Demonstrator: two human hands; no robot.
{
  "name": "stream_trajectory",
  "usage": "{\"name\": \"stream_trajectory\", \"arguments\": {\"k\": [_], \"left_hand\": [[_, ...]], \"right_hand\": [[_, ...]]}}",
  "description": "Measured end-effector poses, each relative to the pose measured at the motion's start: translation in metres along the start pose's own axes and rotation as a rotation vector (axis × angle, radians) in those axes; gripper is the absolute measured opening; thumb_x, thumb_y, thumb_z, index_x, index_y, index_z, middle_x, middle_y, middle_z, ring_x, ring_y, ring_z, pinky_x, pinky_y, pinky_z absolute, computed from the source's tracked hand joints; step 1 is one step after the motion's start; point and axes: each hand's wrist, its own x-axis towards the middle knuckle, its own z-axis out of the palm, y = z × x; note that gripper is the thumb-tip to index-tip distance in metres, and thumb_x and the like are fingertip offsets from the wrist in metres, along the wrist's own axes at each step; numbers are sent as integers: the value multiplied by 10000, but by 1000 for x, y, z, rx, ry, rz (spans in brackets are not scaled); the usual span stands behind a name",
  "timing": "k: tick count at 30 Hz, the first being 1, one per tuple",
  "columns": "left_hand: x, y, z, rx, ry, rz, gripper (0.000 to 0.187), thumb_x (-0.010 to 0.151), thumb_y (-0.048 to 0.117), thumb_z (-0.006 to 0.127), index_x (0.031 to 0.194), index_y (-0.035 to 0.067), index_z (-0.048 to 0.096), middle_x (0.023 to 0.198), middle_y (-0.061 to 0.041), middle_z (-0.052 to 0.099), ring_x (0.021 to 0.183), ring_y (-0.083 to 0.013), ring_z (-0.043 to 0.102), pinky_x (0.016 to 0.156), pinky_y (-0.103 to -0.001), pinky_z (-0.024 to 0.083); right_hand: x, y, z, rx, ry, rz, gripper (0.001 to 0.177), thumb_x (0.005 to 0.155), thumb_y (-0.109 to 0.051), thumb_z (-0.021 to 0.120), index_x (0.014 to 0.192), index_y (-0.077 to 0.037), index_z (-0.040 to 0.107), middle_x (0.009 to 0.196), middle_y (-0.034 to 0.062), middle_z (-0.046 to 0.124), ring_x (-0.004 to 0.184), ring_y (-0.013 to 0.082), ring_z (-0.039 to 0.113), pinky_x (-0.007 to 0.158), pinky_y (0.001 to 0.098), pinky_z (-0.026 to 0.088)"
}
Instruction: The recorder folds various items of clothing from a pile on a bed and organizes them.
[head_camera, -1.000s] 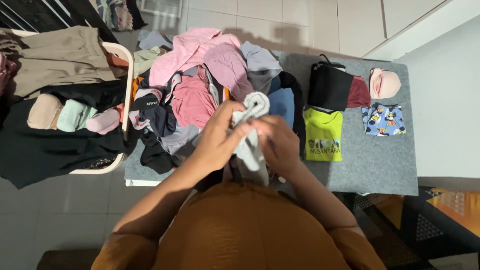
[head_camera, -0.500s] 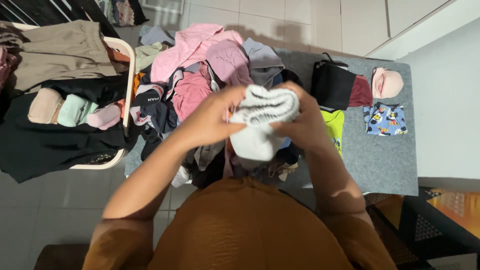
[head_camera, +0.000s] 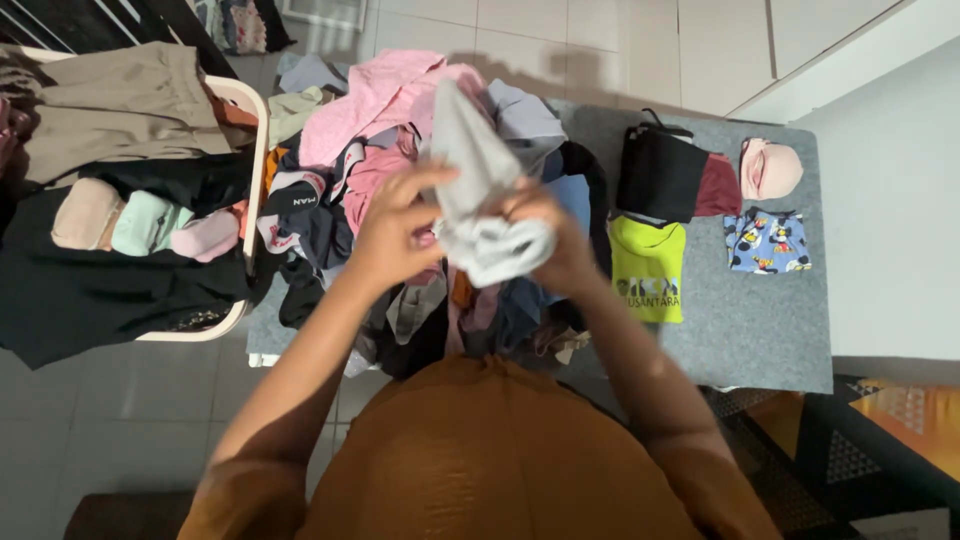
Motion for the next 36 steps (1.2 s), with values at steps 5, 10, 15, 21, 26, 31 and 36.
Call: {"name": "stream_trajectory", "arguments": {"k": [5, 10, 15, 21, 26, 31, 36], "left_hand": [[-112, -72, 50, -128, -107, -259, 410, 744, 74, 721, 1152, 44, 751, 1325, -133, 627, 1237, -349, 558, 1073, -453, 417], [-112, -79, 66, -102, 21, -599, 124, 996, 118, 658, 1081, 85, 742, 1037, -106, 706, 1040, -290, 666, 959, -393, 517], [-59, -50, 54, -331, -438, -160, 346, 1053, 309, 512, 1109, 37, 717, 994, -159, 684, 978, -331, 652, 860, -431, 500], [-160, -156, 130, -494, -474, -379, 787, 1080, 618, 182, 1249, 84, 734, 1177, -75, 750, 1121, -242, 679, 989, -380, 505], [-174, -125, 129, -916, -86, -610, 653, 1074, 542, 413, 1307, -2, 691, 1080, -28, 671, 986, -122, 571, 868, -299, 429], [-111, -45, 95, -625, 93, -891, 381, 978, 299, 682, 1208, -4, 700, 1004, -29, 739, 877, -85, 639, 784, -282, 535], [-84, -10, 85, -71, 281, -1090, 479, 846, 370, 794, 1060, -8, 592, 834, -125, 674, 713, -253, 646, 691, -379, 512]], "right_hand": [[-94, 45, 50, -77, -127, 190, 435, 812, -117, 844, 1169, -76, 599, 1205, 88, 686, 1213, 264, 622, 1190, 455, 355], [-98, 20, 64, -147, -250, 201, 361, 798, -121, 846, 1047, -90, 587, 1201, 68, 728, 1216, 247, 677, 1259, 530, 233], [-81, -3, 56, -171, -350, 131, 398, 781, -158, 869, 1100, -107, 637, 1199, 71, 729, 1215, 256, 668, 1239, 509, 319], [-100, 58, 36, 157, -193, 443, 659, 730, -126, 867, 1297, -14, 551, 1132, 76, 705, 1037, 197, 694, 918, 368, 558], [-48, 109, 38, 346, 38, 631, 467, 890, -69, 783, 1314, 0, 601, 1172, 78, 736, 1035, 149, 709, 913, 322, 591], [-11, 149, 62, 276, 32, 652, 454, 937, -118, 804, 1327, 16, 616, 1185, 99, 712, 1071, 164, 663, 956, 337, 550], [2, 77, 71, -476, 146, 253, 762, 846, -243, 862, 1431, 36, 462, 1406, 251, 532, 1276, 375, 521, 1093, 440, 407]]}}
